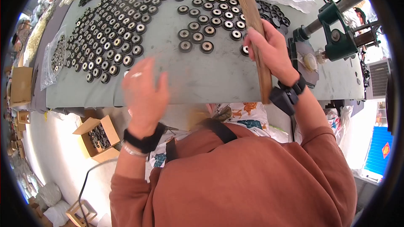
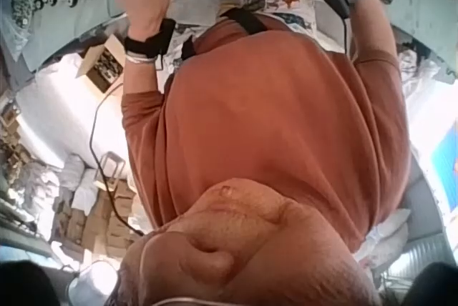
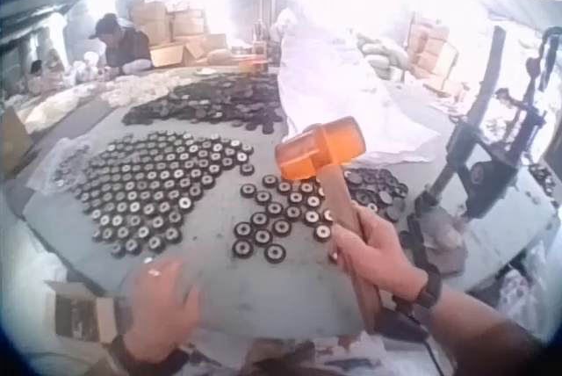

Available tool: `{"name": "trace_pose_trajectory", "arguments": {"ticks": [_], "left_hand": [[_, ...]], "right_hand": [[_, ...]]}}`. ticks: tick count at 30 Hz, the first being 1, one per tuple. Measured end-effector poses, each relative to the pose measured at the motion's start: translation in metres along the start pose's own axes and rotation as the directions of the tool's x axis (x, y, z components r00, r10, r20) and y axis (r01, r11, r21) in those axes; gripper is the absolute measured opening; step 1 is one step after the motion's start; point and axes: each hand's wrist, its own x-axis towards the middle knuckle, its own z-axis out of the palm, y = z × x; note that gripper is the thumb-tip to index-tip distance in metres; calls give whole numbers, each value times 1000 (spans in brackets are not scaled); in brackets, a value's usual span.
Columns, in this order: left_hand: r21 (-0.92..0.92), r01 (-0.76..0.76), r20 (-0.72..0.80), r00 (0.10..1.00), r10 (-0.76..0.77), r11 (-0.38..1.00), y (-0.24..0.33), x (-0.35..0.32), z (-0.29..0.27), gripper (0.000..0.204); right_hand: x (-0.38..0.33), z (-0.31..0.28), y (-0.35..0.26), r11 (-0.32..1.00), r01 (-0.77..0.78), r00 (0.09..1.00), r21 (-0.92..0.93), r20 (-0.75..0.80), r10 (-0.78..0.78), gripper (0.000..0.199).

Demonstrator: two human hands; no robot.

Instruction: Hammering metal or plastic circular components onto a base or similar assembly task.

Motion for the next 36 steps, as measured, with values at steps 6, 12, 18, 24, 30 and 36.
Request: {"name": "trace_pose_trajectory", "arguments": {"ticks": [6,12,18,24,30,36], "left_hand": [[163,279,-193,950,-247,946,-48,-19,-11,36],[-7,58,-86,995,-58,998,-23,-3,13,33],[-427,208,1,973,-229,880,-26,8,31,60],[-460,215,-60,960,-272,861,-23,6,28,71],[-437,237,-17,962,-271,868,-24,9,29,71],[-476,206,-82,958,-276,855,-27,4,28,64]], "right_hand": [[-29,18,-6,986,-89,982,137,178,64,36],[-40,34,-20,999,-46,955,29,294,35,51],[-32,47,-27,910,256,928,-327,346,-137,56],[-15,70,-22,716,497,845,-491,461,-271,56],[-1,71,-37,711,333,859,-619,510,43,54],[-5,74,-58,680,568,817,-464,419,-396,52]]}}
